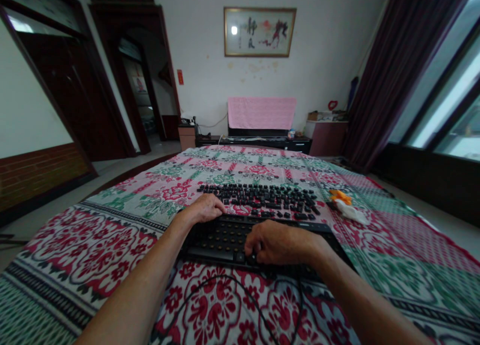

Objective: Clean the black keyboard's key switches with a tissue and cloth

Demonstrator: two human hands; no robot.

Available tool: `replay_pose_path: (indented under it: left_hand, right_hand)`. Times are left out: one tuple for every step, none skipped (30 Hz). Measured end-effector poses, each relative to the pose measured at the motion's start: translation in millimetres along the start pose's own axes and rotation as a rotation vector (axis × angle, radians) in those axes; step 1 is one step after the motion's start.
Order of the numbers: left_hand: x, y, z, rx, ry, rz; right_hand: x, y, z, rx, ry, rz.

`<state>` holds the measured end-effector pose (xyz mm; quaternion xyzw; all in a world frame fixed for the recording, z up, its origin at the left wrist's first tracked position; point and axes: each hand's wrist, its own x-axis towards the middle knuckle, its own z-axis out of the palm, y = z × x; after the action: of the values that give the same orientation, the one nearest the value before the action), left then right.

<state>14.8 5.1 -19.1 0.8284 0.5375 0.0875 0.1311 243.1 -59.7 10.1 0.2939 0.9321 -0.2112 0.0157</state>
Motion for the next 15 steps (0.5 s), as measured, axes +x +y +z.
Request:
replay_pose_path:
  left_hand:
    - [0.1, -0.2, 0.0, 0.003, 0.001, 0.002]
    - [0.2, -0.4, 0.1, 0.007, 0.0, 0.004]
    - [0.3, -0.4, 0.0, 0.009, -0.002, 0.005]
    - [0.4, -0.4, -0.1, 0.011, -0.004, 0.006]
    - [0.4, -0.3, -0.2, 0.01, -0.007, 0.006]
    - [0.4, -0.1, -0.4, 0.01, -0.008, 0.004]
    - [0.3, 0.1, -0.6, 0.01, -0.007, 0.004]
    - [0.2, 0.2, -0.7, 0.01, -0.005, 0.006]
    - [0.1, 0.3, -0.7, 0.011, -0.003, 0.007]
    - [0.1, 0.3, -0.7, 0.012, -0.002, 0.008]
    - [0.1, 0.1, -0.5, 0.012, -0.001, 0.011]
    - [0.2, -0.1, -0.3, 0.011, 0.0, 0.014]
    - [0.3, -0.5, 0.0, 0.01, 0.002, 0.017]
    - [0.5, -0.8, 0.3, 0.009, 0.004, 0.02]
    - [0.6, -1.1, 0.5, 0.009, 0.007, 0.024]
  right_hand:
    - [0.2, -0.7, 0.0, -0.002, 0.005, -0.004]
    - [0.6, -1.4, 0.3, -0.002, 0.005, -0.006]
    - [1.1, -1.9, 0.7, 0.001, 0.004, -0.004]
    - [1.5, -2.2, 1.2, 0.005, 0.002, 0.002]
    - [2.0, -2.3, 1.7, 0.007, 0.0, 0.011]
    - [2.3, -2.3, 2.1, 0.009, 0.0, 0.026]
    - [2.4, -2.1, 2.3, 0.01, -0.003, 0.045]
    - [2.2, -1.8, 2.2, 0.011, -0.01, 0.064]
    - [1.8, -1.5, 1.6, 0.009, -0.019, 0.085]
    - [1.0, -1.2, 0.7, 0.004, -0.029, 0.104]
    - [0.0, -0.8, -0.6, -0.003, -0.035, 0.119]
    - [-1.2, -0.3, -2.1, -0.013, -0.036, 0.132]
    - [-2.6, 0.2, -3.9, -0.022, -0.029, 0.145]
    - [-4.0, 0.7, -5.7, -0.027, -0.018, 0.162]
    - [-5.4, 1.4, -7.5, -0.028, -0.005, 0.179]
